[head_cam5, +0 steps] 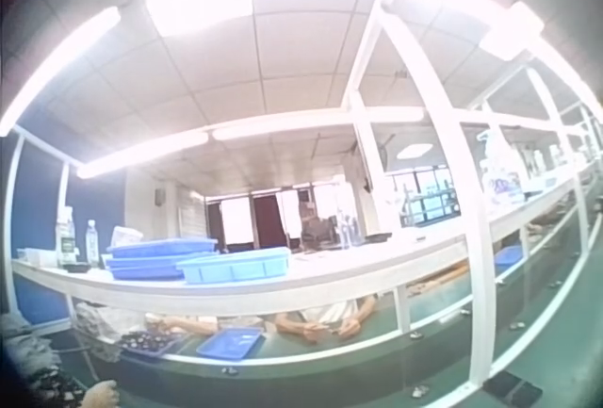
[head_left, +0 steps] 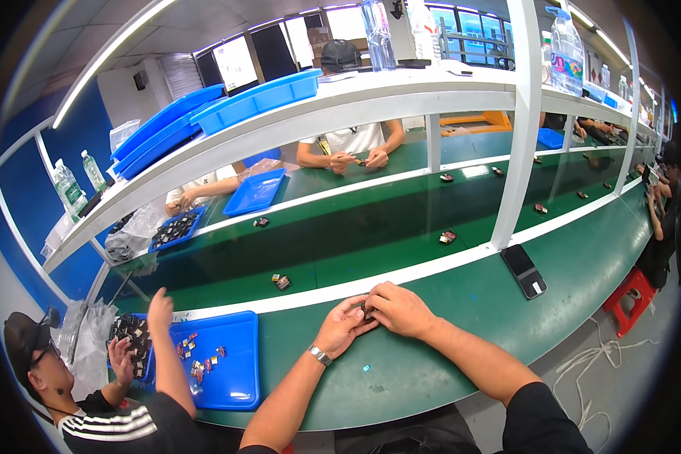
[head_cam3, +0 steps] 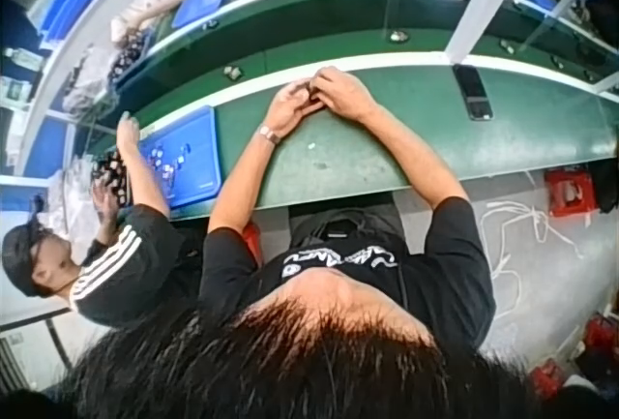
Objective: Assembling small electronic components on a production line.
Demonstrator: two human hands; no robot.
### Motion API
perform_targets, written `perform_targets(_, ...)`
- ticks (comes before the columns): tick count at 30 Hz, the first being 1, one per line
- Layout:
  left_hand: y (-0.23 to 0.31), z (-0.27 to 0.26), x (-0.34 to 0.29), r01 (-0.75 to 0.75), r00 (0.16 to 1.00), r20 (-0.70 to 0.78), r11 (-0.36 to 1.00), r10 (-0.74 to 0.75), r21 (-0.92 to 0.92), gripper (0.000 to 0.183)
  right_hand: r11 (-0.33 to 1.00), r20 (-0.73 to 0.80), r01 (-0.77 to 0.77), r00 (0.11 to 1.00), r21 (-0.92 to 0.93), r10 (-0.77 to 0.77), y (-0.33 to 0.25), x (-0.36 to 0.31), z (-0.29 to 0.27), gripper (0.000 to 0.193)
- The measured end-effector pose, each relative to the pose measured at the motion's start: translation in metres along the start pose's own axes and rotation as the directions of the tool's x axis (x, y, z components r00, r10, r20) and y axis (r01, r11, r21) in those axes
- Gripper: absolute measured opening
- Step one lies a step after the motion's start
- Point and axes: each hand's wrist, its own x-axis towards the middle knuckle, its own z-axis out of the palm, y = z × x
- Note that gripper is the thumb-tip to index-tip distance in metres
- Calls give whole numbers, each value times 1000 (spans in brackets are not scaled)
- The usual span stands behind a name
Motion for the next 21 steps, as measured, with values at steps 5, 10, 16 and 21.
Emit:
perform_targets(5, -4, -2, 0, -21, 1000, -13, 999, 22, 44, 39, 1000, 73, 13, 997, 26, -14, 8, -6, 0, 15)
perform_targets(10, -6, -4, 1, -32, 999, -12, 998, 33, 56, 39, 998, 54, -41, 998, 52, 39, 8, -4, 0, 14)
perform_targets(16, -4, -5, 2, 13, 1000, 18, 1000, -14, 26, 40, 996, 98, -81, 992, 43, 76, 9, -4, -3, 13)
perform_targets(21, -1, -1, -1, -19, 998, 68, 986, 8, 164, 43, 991, 28, -65, 998, 116, 62, 7, -4, -4, 12)
